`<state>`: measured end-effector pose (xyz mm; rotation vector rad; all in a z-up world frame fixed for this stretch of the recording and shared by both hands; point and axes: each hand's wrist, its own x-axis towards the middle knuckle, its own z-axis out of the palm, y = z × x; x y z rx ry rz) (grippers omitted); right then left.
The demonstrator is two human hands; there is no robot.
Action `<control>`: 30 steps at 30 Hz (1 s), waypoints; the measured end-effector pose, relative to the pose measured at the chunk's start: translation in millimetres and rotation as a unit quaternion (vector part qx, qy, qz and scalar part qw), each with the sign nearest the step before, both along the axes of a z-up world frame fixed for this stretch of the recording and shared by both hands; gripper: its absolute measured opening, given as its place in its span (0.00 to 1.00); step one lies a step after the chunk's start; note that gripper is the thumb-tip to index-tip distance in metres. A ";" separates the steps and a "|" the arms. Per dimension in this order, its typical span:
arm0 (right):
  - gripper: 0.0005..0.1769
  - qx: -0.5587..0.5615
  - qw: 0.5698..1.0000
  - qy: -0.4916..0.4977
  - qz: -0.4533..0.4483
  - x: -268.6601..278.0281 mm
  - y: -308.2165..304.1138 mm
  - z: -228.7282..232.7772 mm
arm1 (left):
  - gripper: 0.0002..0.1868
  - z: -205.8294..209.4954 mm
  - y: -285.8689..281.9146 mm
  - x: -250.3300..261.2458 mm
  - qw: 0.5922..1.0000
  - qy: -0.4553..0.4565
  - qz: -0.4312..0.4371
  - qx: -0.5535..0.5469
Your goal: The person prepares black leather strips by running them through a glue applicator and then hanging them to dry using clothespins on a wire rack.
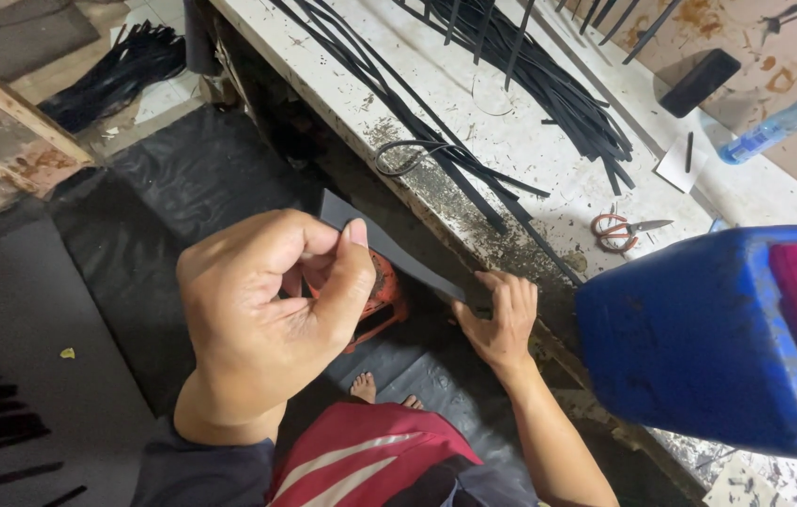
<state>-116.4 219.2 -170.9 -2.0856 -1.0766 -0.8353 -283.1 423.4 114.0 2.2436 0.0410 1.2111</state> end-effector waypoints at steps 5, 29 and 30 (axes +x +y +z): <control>0.26 -0.003 1.000 0.015 -0.004 0.4 4.3 -10.6 | 0.20 5.1 7.0 -4.4 1.000 0.002 0.003 -0.006; 0.13 -0.011 0.998 0.066 0.013 0.2 12.2 -70.9 | 0.19 0.6 51.9 -25.3 0.993 0.031 0.084 -0.079; 0.14 -0.003 0.998 0.069 0.008 2.9 11.1 -69.1 | 0.19 0.0 52.3 -26.3 0.992 0.027 0.096 -0.081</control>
